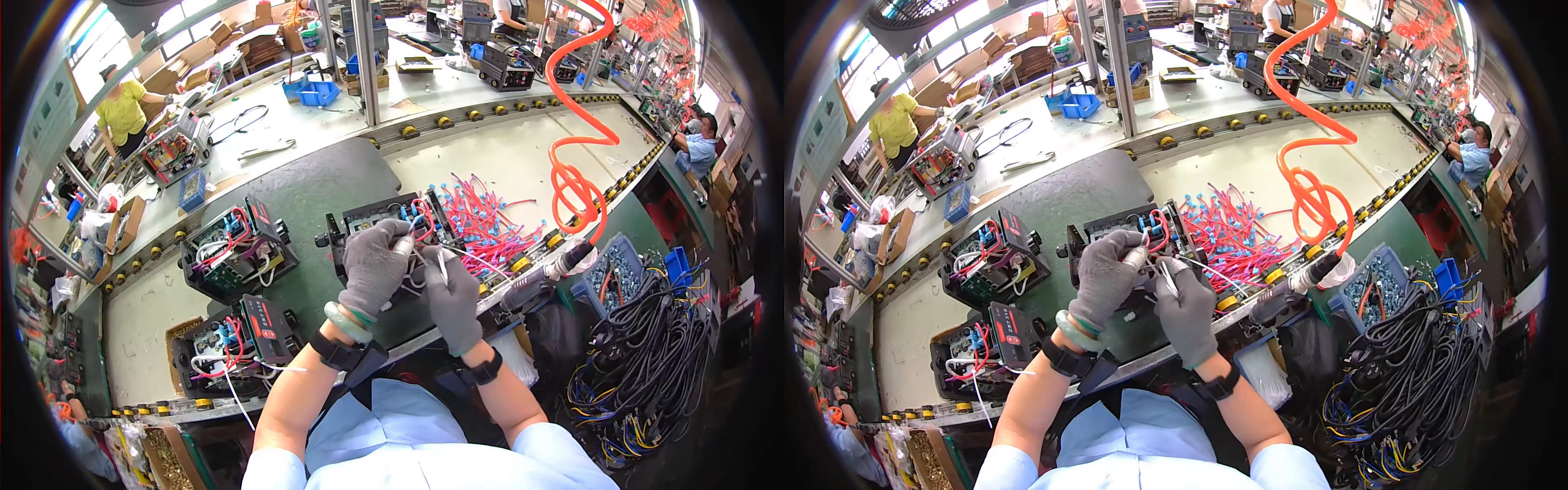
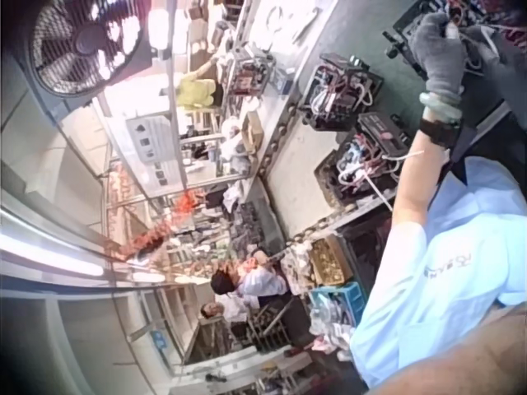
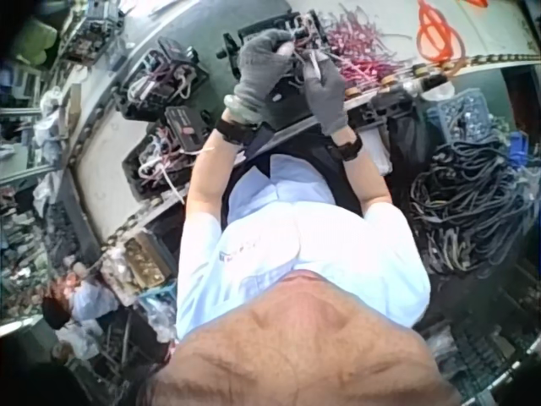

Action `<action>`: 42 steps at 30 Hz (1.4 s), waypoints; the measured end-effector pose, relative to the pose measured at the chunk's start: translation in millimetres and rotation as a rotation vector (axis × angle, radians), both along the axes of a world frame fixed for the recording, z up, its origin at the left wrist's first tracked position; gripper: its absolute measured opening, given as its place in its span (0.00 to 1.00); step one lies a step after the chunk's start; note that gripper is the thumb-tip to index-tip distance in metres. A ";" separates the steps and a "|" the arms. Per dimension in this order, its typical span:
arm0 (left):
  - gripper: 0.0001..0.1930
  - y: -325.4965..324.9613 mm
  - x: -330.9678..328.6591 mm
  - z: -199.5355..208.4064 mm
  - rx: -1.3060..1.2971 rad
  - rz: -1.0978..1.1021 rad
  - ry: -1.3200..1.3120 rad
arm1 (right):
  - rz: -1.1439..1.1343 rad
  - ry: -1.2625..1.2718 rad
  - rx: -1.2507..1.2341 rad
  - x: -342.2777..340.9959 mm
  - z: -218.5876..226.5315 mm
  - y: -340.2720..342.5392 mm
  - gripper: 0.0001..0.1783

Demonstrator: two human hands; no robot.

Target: The worker is wiring and assembling internal components of a power inverter unit on an industrial assembly line.

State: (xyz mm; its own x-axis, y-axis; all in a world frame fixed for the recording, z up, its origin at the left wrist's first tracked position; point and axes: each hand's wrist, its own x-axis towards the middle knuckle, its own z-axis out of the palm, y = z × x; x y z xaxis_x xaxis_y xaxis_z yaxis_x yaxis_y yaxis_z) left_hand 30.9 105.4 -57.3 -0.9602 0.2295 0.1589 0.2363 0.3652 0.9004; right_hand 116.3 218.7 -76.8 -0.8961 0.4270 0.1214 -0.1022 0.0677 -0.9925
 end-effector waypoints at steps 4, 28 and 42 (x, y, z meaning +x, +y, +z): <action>0.08 5.1 -4.0 3.4 -0.091 0.017 0.182 | 0.146 0.072 -0.128 5.2 17.4 23.6 0.11; 0.13 3.8 -6.3 11.4 -0.182 0.032 0.177 | 0.097 0.502 0.723 -8.4 -9.3 33.6 0.18; 0.08 7.4 2.9 2.1 -0.205 0.089 0.463 | 0.060 0.575 0.755 -24.6 13.5 34.5 0.16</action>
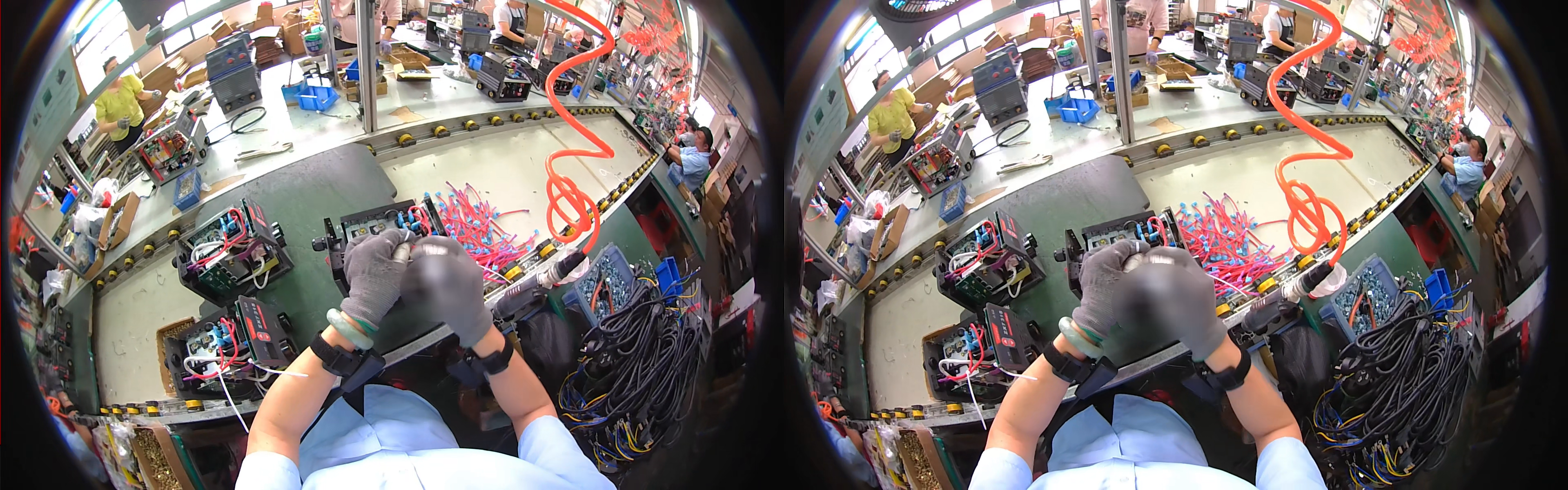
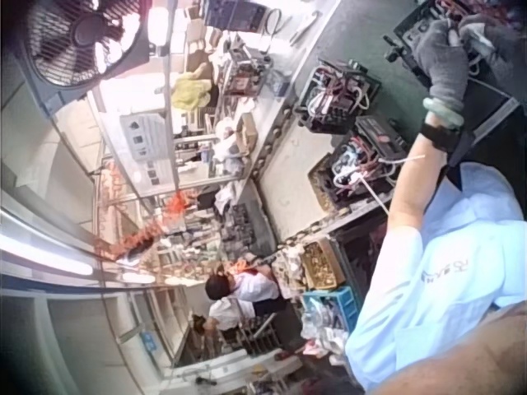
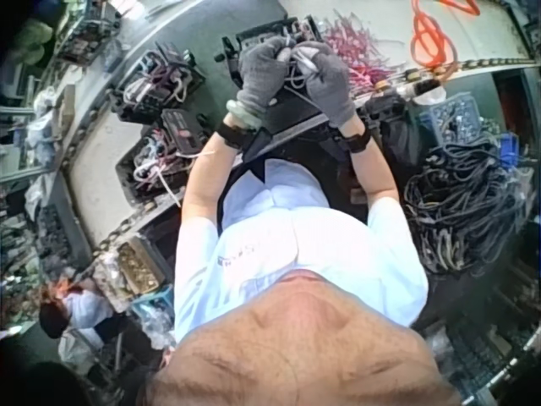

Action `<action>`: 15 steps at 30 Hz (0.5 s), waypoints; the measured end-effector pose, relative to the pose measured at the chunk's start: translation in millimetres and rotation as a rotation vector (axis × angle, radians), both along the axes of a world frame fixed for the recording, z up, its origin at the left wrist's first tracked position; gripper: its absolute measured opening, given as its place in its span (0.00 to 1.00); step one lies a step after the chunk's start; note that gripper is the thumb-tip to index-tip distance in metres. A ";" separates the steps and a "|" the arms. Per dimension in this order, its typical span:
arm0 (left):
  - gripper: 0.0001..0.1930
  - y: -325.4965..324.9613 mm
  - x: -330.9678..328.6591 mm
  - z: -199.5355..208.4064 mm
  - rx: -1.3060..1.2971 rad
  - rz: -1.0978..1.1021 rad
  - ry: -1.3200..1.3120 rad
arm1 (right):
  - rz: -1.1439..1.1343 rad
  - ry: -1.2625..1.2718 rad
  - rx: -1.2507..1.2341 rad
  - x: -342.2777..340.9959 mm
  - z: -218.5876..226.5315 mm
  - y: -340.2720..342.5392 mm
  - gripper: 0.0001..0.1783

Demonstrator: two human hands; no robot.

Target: The worker is wiring and assembling internal components of a power inverter unit on an industrial assembly line.

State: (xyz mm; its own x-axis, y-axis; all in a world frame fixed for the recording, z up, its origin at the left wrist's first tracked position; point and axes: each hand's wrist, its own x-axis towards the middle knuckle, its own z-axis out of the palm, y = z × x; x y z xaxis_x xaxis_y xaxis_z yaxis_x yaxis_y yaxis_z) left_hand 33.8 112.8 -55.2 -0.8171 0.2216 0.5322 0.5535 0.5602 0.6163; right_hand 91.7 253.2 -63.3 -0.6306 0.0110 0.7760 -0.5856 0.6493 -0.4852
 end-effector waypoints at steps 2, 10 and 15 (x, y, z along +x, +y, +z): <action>0.08 1.6 1.5 -0.8 0.038 -0.013 -0.085 | 0.313 -0.571 -0.718 -4.0 18.4 -2.8 0.11; 0.09 1.1 3.0 -1.6 0.079 -0.015 -0.073 | 0.435 -0.664 -0.805 -9.5 30.9 0.9 0.26; 0.09 0.3 3.3 -0.5 0.059 -0.007 -0.072 | 0.443 -0.666 -0.805 -11.0 29.9 -2.0 0.26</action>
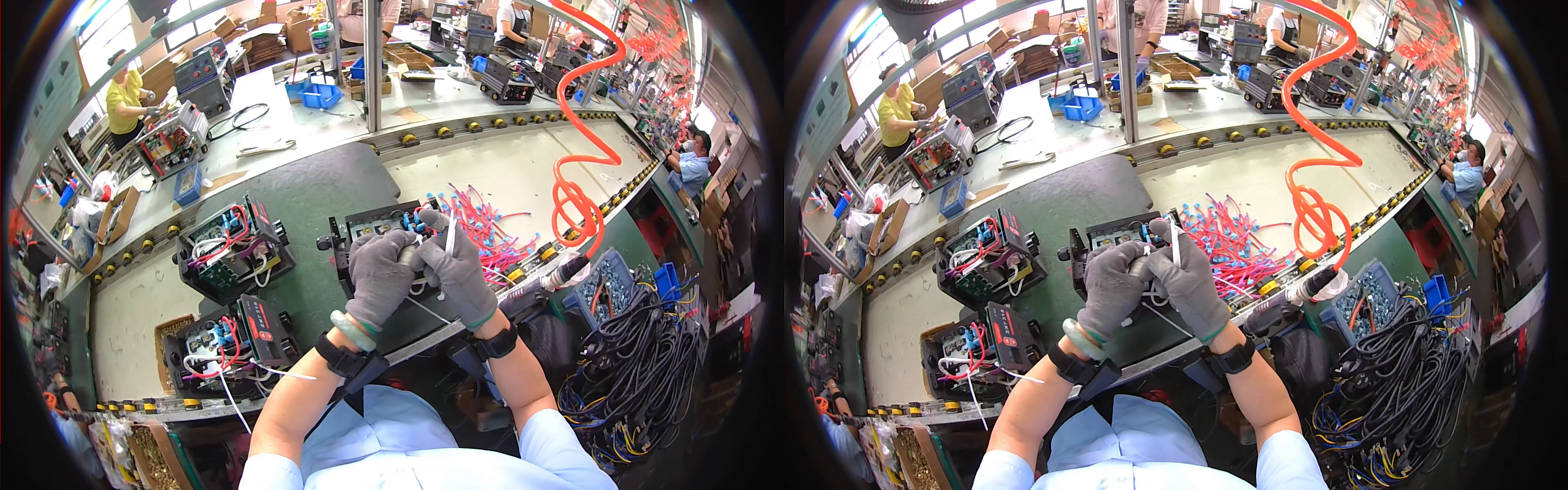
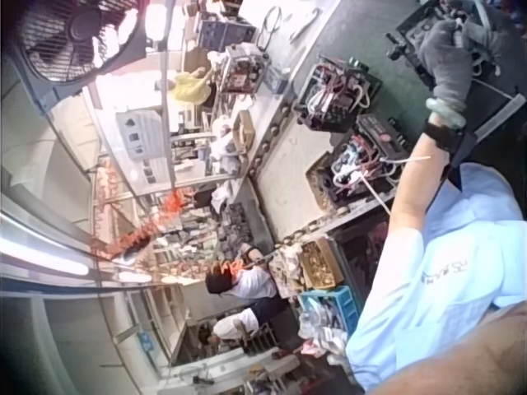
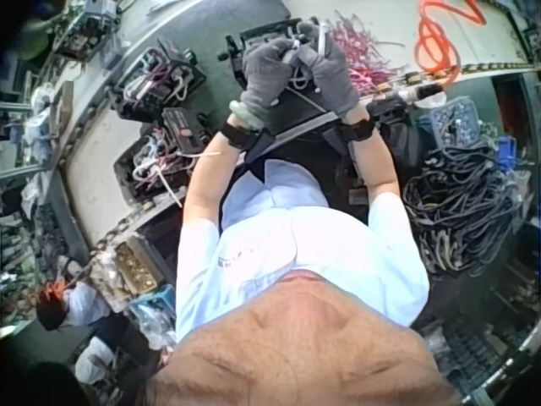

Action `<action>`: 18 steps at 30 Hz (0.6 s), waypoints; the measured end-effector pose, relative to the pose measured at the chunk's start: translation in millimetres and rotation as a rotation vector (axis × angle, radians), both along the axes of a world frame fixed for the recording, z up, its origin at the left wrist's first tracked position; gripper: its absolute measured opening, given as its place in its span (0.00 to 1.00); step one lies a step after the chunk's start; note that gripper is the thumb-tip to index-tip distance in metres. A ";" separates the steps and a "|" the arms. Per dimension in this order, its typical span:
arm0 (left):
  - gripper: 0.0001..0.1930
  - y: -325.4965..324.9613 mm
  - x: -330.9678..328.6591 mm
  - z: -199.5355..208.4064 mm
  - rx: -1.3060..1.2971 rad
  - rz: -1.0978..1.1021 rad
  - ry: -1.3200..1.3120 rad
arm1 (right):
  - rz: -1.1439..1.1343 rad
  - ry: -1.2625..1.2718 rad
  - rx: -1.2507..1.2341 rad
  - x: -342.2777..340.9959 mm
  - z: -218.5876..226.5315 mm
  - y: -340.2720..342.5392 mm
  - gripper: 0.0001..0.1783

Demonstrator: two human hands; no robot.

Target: The worker is wiring and assembling internal components of a power inverter unit on an industrial assembly line.

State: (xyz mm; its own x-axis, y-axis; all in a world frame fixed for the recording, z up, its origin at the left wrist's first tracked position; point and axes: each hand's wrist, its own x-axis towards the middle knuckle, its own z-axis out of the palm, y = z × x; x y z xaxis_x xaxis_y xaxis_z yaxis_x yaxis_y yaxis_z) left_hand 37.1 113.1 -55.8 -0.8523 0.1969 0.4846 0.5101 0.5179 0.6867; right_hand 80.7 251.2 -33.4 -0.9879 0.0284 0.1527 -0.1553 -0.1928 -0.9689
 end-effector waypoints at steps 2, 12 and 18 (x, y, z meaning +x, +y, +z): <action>0.08 -2.1 0.0 0.4 -0.023 0.009 0.019 | 0.006 -0.010 0.002 -1.3 1.8 -2.2 0.26; 0.09 -4.9 -5.3 -8.6 -0.003 -0.058 0.212 | -0.316 0.099 0.551 -23.0 -23.4 -12.5 0.18; 0.05 -3.1 -5.0 -15.5 0.022 -0.054 0.155 | -0.384 0.295 0.909 -8.3 -16.3 -8.6 0.15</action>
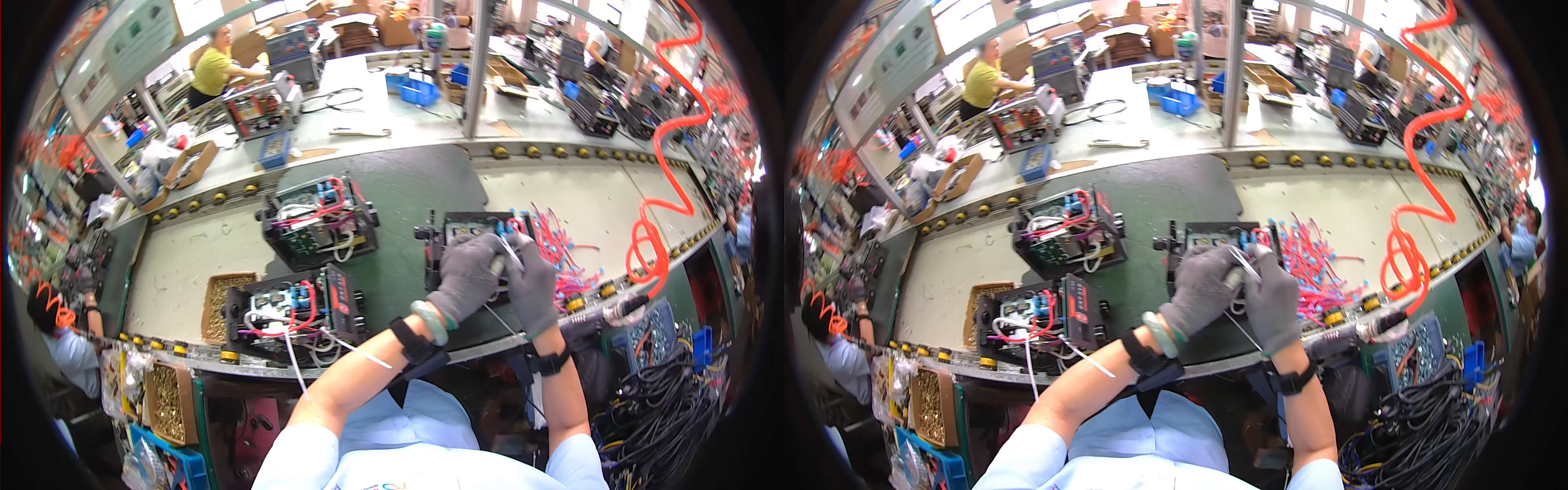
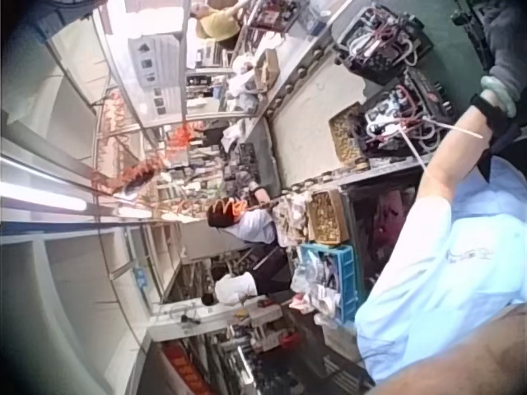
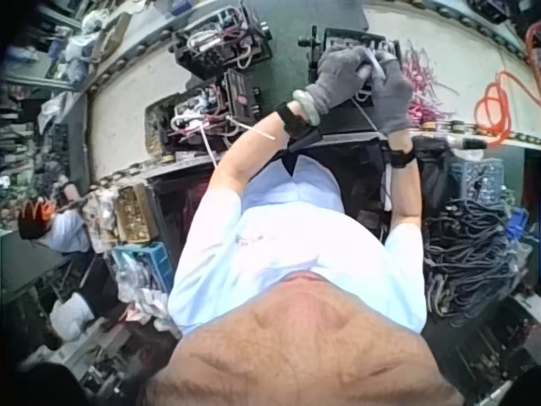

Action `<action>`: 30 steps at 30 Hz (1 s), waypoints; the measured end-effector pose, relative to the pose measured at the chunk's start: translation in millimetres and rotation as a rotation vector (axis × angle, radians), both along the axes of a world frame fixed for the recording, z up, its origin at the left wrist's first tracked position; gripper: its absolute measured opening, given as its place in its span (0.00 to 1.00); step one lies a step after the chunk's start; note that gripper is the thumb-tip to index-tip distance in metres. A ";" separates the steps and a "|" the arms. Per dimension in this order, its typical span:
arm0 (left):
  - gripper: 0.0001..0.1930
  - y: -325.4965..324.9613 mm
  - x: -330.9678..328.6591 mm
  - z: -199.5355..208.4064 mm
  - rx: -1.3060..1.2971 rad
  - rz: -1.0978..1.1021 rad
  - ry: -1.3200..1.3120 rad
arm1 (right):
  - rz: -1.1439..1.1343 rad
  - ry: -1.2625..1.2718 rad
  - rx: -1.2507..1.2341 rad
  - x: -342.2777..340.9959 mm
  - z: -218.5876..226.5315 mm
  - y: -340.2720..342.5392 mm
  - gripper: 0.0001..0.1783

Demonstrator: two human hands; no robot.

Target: The worker is wiring and assembling internal components of a power inverter unit on an industrial assembly line.

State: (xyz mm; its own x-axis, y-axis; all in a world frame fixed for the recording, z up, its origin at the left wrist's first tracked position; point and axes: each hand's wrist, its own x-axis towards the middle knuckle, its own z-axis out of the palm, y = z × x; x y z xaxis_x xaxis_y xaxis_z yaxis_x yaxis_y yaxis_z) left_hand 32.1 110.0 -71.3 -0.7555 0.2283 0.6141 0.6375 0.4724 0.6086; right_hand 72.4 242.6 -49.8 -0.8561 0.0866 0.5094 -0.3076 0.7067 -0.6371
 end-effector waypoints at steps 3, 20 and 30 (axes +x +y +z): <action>0.07 2.2 3.6 5.1 -0.034 0.037 -0.084 | -0.035 0.130 0.242 6.7 5.3 9.9 0.16; 0.21 -17.5 64.0 36.1 0.184 0.044 0.108 | -0.011 0.230 -0.325 56.5 110.0 -46.5 0.05; 0.12 -231.4 131.1 149.4 0.054 0.126 -0.157 | 0.766 -0.518 -0.770 -39.3 43.6 -168.8 0.15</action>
